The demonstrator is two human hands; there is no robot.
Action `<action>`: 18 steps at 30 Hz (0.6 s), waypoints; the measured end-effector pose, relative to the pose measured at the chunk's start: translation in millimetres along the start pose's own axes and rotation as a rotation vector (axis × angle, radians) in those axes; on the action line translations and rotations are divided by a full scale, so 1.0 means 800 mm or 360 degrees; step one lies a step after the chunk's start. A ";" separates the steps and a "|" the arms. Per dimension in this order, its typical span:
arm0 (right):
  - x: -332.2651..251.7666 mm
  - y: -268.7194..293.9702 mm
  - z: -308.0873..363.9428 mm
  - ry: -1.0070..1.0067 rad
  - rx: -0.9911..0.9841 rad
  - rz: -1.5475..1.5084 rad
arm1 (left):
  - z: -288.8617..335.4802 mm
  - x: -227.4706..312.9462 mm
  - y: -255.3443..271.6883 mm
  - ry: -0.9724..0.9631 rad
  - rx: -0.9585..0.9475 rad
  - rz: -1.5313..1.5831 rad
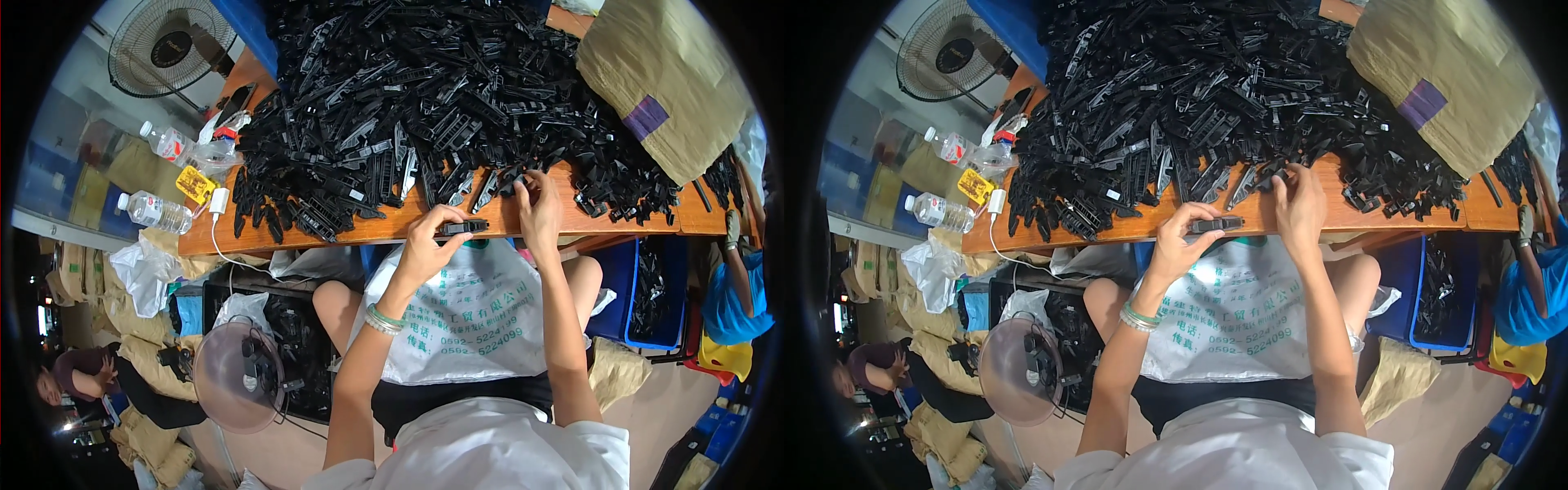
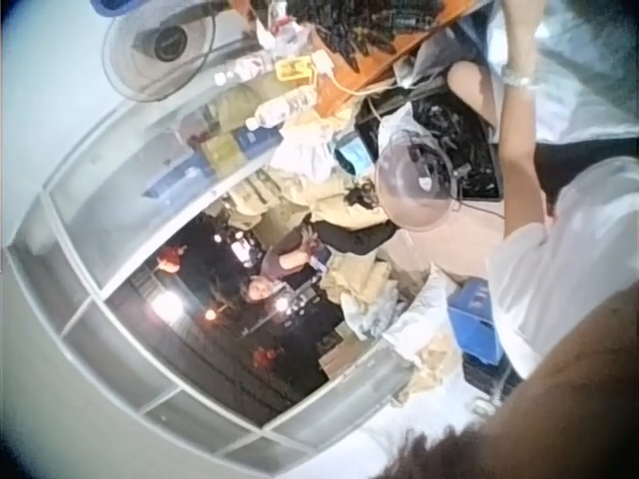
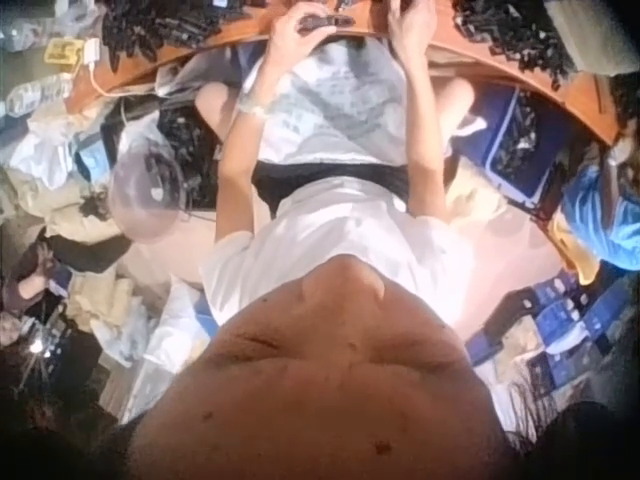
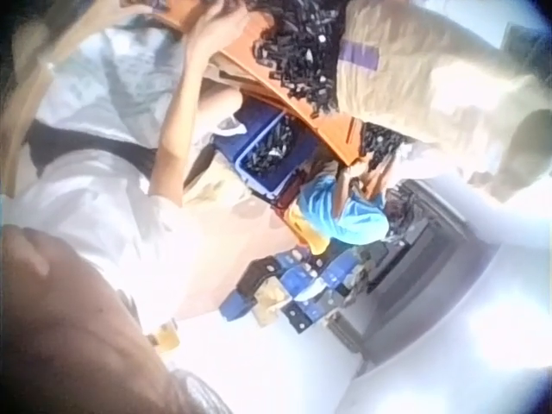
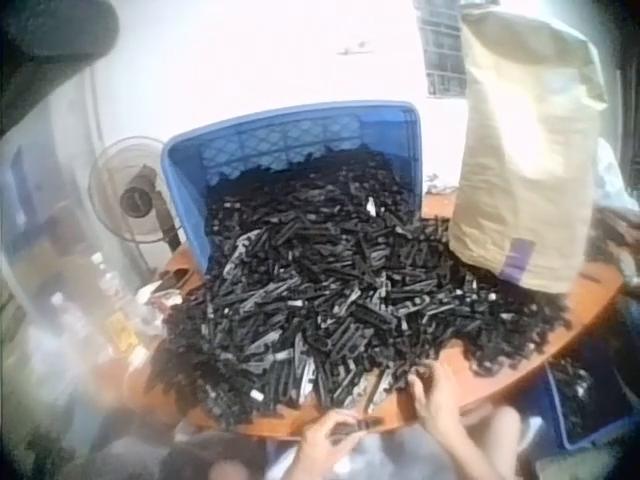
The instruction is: The person sorts small black parts by hand from a large pile on a table, inspecting each one.
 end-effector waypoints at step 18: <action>0.050 -0.003 -0.032 -0.0277 -0.0636 -0.1135 | -0.009 0.006 -0.007 0.0004 0.0224 -0.0484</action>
Point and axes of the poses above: each hand's wrist, its own z-axis away from the middle knuckle, its own y-axis out of the back of the hand, x = y × z, the point moved 8 cm from there along -z, towards the middle knuckle, and after that the axes turned 15 degrees about -x, right-handed, at the moved point
